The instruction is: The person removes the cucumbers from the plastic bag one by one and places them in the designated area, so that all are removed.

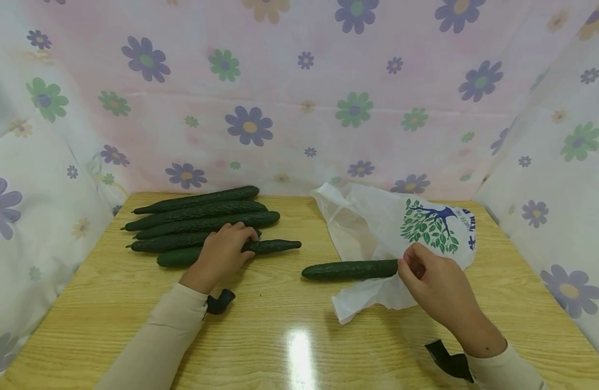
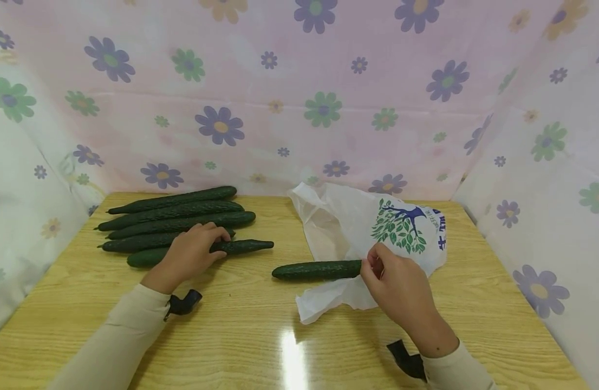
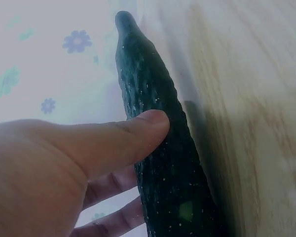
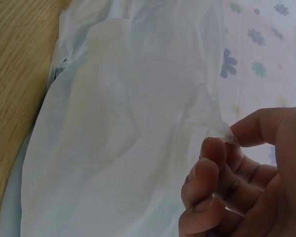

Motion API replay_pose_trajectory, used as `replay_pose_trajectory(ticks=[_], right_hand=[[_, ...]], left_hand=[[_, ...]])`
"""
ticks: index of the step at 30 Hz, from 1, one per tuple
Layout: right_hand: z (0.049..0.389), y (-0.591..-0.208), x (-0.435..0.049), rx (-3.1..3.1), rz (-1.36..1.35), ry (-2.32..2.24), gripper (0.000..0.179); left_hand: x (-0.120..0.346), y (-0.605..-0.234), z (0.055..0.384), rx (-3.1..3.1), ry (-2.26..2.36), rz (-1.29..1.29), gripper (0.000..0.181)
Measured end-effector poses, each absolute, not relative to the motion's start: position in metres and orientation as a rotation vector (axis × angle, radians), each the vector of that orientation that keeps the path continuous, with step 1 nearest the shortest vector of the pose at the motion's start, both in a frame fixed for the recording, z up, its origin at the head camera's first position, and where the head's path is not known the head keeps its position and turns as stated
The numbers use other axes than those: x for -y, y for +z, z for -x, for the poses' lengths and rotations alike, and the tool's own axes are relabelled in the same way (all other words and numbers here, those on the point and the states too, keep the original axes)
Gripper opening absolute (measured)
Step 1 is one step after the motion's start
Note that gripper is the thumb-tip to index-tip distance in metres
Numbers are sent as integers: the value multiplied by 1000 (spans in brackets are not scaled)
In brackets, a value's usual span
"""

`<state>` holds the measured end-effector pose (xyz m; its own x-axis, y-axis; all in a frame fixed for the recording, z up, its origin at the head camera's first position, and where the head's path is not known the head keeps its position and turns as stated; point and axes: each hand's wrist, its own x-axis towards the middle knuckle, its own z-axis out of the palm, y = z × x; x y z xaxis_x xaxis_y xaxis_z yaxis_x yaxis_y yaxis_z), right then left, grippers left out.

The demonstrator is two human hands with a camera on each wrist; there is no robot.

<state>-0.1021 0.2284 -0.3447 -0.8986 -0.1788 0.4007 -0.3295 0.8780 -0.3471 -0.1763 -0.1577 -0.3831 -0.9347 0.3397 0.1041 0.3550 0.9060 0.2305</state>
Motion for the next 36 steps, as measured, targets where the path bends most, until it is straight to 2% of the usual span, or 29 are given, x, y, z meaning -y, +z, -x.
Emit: replay_pose_trajectory(ticks=[7, 36], right_hand=[[101, -346, -229, 2672, -388, 573, 14], [102, -344, -227, 2693, -364, 562, 13]], left_hand=[[160, -383, 176, 3067, -430, 501, 26], [177, -374, 178, 3208, -256, 410, 40]])
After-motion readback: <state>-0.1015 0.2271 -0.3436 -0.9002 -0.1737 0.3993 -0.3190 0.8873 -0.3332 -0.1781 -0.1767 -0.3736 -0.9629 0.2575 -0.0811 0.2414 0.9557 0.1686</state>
